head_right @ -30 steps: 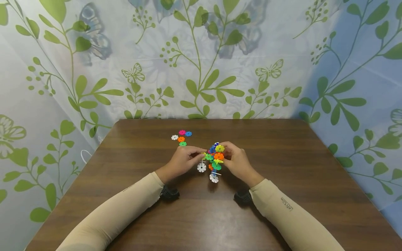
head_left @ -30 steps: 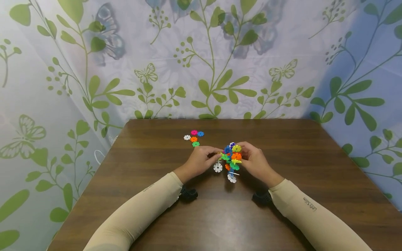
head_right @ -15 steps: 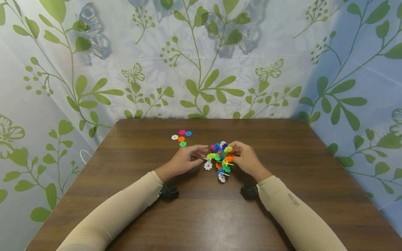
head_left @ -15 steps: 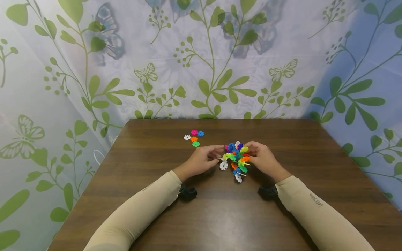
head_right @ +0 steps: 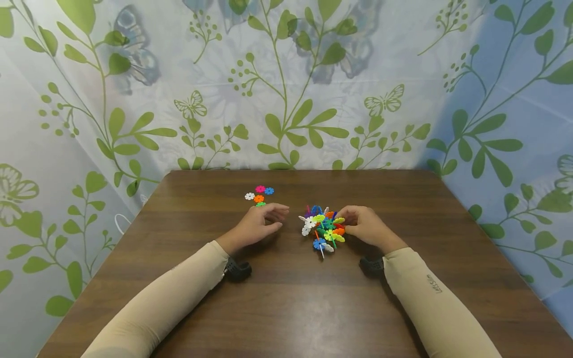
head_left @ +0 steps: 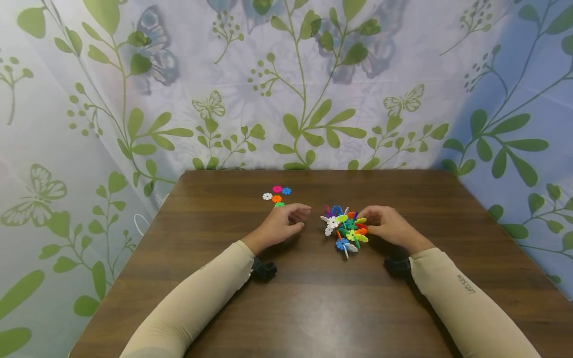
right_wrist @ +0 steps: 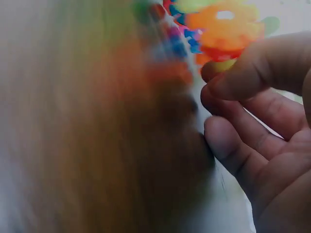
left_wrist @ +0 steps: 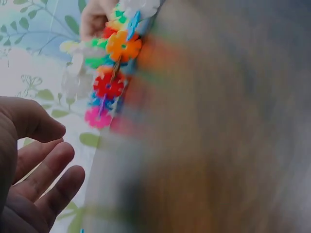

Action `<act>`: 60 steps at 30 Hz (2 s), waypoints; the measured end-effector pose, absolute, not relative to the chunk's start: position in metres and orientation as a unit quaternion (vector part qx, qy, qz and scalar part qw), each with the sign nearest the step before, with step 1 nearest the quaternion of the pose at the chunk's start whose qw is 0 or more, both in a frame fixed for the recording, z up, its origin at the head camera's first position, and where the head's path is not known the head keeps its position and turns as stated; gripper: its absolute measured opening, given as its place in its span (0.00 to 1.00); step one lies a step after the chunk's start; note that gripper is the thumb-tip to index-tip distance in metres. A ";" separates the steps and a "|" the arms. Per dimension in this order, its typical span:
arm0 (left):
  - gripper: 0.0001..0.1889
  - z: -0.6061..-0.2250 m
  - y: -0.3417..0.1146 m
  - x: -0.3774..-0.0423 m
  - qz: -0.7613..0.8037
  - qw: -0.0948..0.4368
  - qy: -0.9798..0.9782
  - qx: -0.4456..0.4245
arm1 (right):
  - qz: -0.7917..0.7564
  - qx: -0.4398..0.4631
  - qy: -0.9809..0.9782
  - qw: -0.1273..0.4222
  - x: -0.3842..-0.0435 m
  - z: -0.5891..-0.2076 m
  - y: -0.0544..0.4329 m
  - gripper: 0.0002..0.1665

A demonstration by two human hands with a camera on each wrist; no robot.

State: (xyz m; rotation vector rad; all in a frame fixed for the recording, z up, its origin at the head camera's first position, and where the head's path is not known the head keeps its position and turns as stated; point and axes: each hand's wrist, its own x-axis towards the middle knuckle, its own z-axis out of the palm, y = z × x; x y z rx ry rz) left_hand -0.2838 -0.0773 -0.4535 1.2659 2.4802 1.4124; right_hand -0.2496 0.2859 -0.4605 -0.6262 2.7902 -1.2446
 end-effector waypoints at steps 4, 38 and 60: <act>0.21 -0.456 -0.089 -0.295 0.441 -0.013 0.811 0.384 | -0.388 -0.197 0.900 0.022 -0.250 -0.459 0.293 0.18; 0.22 -0.465 -0.150 -0.338 0.218 -0.005 0.940 0.261 | -0.248 -0.187 0.949 0.059 -0.287 -0.384 0.046 0.16; 0.06 -0.462 -0.146 -0.342 0.265 -0.032 0.909 0.319 | -0.318 -0.212 0.922 0.065 -0.264 -0.439 0.056 0.16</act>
